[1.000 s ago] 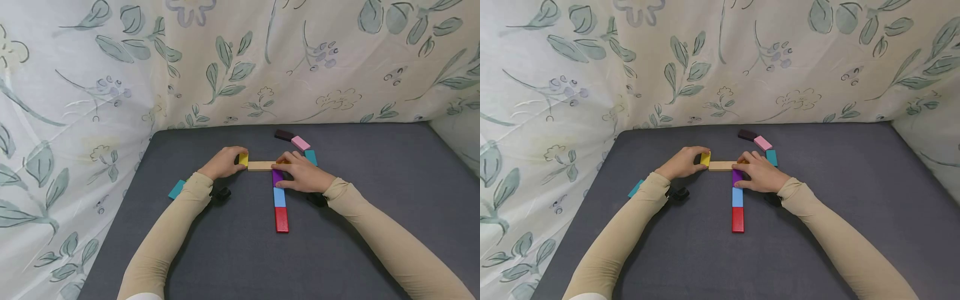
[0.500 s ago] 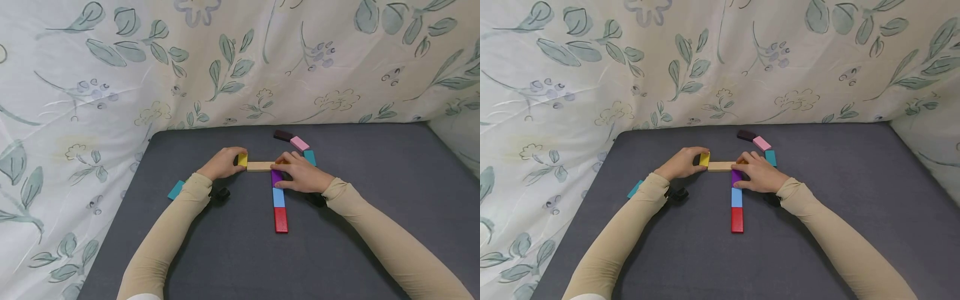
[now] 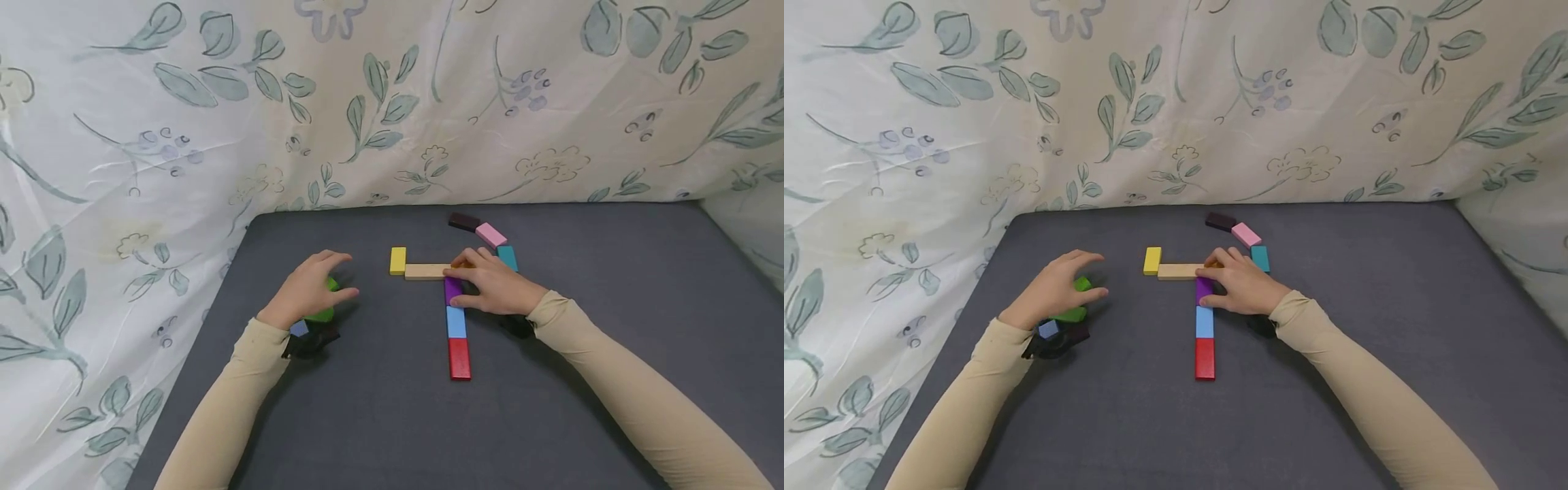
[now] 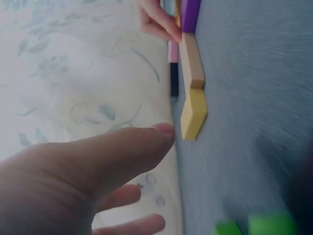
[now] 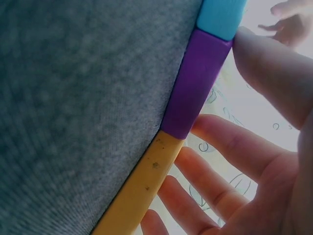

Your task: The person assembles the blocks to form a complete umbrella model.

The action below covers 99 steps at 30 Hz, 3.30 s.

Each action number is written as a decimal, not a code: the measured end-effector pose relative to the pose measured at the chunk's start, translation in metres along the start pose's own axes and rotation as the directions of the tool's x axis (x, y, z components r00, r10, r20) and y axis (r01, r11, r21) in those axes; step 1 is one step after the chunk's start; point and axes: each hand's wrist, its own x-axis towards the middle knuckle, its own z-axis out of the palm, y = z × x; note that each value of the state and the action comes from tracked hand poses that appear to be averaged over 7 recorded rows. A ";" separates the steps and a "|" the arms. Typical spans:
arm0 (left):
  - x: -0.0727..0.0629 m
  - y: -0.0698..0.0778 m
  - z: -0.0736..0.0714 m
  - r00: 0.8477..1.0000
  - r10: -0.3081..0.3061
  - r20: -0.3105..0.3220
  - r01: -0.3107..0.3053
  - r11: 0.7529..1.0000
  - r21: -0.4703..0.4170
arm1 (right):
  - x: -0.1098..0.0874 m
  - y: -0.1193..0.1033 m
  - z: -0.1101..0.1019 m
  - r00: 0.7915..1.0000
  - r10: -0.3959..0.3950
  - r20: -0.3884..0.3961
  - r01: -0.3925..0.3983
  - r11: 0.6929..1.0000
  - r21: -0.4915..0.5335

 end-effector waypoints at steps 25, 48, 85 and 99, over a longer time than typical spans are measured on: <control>-0.082 0.001 0.025 0.975 -0.046 -0.219 0.079 0.987 0.141 | 0.000 0.001 -0.002 1.000 -0.020 -0.007 0.020 1.000 0.020; -0.067 0.015 0.043 0.955 -0.033 -0.295 0.055 0.996 0.067 | -0.001 0.000 -0.001 1.000 -0.013 -0.004 0.013 1.000 0.013; 0.061 0.001 0.022 0.997 -0.075 0.016 0.076 0.996 -0.049 | 0.001 0.005 0.000 1.000 -0.022 -0.010 0.022 0.999 0.031; 0.091 -0.004 0.026 0.996 -0.073 0.058 0.075 0.997 -0.029 | 0.004 0.003 -0.003 1.000 0.008 0.006 -0.008 1.000 0.019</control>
